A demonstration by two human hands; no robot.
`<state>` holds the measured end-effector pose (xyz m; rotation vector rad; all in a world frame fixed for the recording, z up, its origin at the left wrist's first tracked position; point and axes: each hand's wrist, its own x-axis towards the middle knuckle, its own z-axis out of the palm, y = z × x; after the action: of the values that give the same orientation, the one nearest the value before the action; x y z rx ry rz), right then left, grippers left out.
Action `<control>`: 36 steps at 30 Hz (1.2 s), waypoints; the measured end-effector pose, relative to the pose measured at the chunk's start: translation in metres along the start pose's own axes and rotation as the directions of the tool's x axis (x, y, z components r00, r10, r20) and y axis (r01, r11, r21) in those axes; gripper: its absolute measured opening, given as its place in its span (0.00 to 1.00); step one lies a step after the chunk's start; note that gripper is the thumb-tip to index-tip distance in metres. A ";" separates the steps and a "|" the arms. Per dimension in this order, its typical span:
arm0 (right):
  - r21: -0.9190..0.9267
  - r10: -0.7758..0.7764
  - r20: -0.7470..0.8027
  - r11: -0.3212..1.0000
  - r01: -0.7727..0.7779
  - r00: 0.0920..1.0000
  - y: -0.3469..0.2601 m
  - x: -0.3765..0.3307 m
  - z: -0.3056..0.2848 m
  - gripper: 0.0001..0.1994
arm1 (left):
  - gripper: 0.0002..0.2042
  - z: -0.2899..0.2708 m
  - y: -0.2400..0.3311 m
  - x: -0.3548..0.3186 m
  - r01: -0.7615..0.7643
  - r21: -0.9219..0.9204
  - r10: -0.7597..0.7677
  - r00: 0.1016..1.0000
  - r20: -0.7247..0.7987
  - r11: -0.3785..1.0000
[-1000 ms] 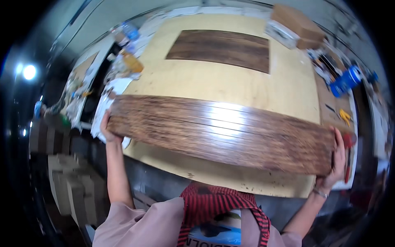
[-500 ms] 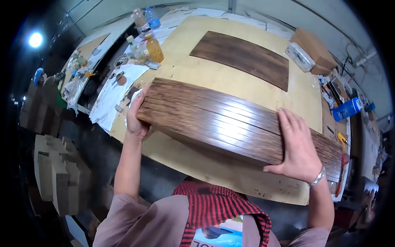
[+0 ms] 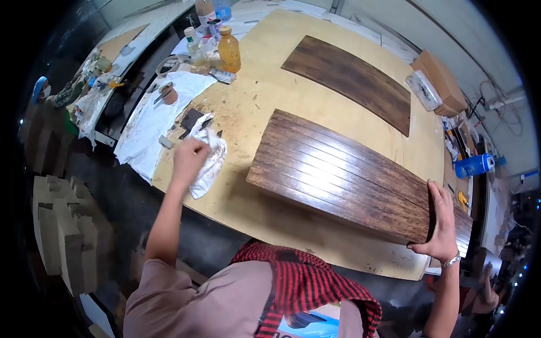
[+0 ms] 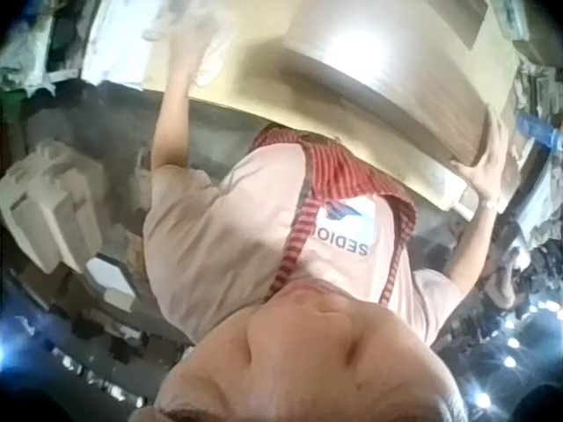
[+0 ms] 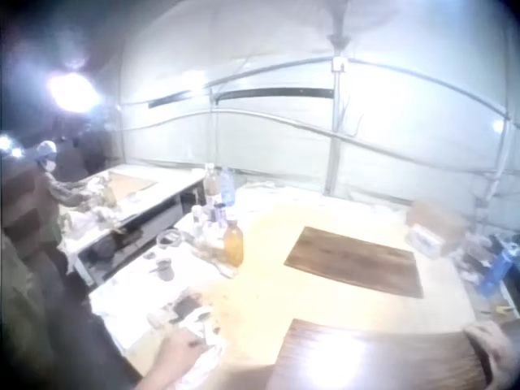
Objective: The user is applying a liquid finish to a piece of dark wood furniture using a cloth.
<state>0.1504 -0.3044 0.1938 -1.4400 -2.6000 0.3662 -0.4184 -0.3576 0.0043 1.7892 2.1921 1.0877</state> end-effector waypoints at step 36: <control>0.015 0.042 0.034 0.999 -0.042 0.999 0.004 -0.009 -0.003 0.63 | 0.10 0.070 0.024 0.078 -0.236 0.057 0.167 0.818 0.551 0.970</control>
<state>0.1591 -0.3099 0.1954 -1.4982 -2.5903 0.4194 -0.3873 -0.2551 -0.0065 2.0933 1.7810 0.3827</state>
